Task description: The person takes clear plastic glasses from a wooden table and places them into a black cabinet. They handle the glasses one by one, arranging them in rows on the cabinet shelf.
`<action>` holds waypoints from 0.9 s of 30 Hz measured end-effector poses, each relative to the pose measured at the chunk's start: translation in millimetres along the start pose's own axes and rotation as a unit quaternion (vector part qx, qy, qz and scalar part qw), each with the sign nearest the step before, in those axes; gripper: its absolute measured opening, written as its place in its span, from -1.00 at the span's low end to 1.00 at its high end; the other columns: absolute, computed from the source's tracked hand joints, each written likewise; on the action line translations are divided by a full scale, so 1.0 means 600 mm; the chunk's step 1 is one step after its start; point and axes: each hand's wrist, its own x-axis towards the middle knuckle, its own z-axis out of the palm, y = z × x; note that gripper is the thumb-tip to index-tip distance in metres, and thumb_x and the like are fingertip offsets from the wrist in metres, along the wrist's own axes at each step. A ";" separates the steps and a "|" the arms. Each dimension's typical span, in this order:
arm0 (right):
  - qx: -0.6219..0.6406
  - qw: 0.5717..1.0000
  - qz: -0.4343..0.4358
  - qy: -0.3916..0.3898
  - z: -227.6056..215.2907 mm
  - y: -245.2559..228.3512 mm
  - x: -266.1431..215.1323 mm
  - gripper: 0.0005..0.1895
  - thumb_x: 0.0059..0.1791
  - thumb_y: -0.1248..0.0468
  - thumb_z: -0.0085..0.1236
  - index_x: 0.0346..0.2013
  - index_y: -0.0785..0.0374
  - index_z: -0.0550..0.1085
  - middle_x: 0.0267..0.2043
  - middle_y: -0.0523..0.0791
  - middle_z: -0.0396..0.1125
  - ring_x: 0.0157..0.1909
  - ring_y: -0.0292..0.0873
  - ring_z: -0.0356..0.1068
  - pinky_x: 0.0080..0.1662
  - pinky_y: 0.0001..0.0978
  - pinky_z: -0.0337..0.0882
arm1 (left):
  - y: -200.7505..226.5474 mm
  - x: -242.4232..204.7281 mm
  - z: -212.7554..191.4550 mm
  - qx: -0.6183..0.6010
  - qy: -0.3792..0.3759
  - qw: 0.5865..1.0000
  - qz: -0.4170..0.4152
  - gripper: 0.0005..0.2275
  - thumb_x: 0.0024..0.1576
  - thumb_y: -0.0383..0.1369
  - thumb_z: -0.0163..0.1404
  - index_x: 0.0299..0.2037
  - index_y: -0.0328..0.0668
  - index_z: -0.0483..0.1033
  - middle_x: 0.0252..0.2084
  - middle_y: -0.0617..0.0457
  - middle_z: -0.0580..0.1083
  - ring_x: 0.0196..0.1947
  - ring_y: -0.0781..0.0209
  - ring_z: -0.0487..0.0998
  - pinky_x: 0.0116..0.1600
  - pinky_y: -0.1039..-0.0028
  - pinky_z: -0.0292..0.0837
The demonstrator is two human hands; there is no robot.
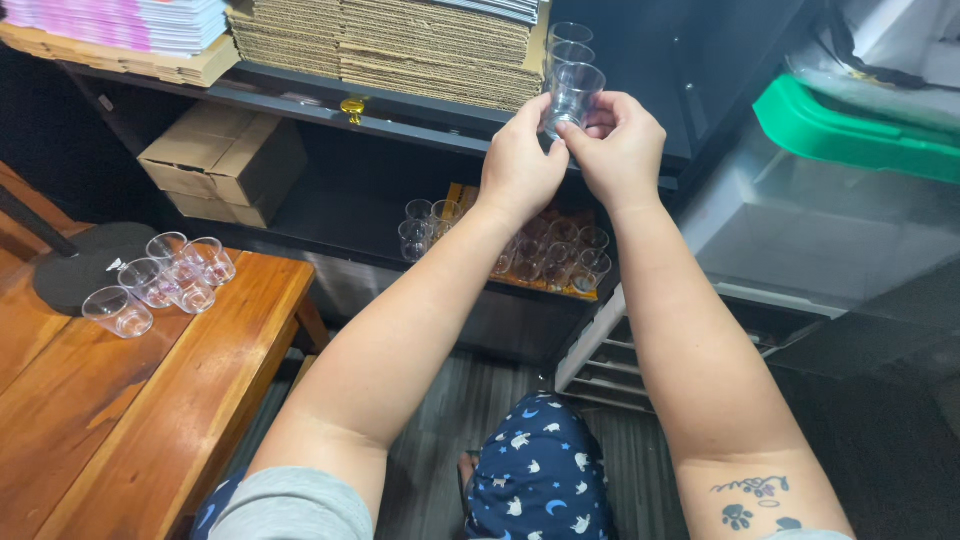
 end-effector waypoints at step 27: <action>-0.056 0.998 0.018 0.008 0.031 0.025 0.044 -0.58 -0.22 0.12 0.52 -0.11 0.11 0.63 -0.40 -0.31 0.47 -0.46 -0.47 0.42 -0.22 -0.56 0.48 | -0.064 0.039 0.037 0.062 0.020 0.995 0.080 -0.40 0.06 -0.37 0.04 0.38 -0.23 0.27 0.36 -0.11 0.37 0.35 -0.06 0.39 0.39 0.21 0.32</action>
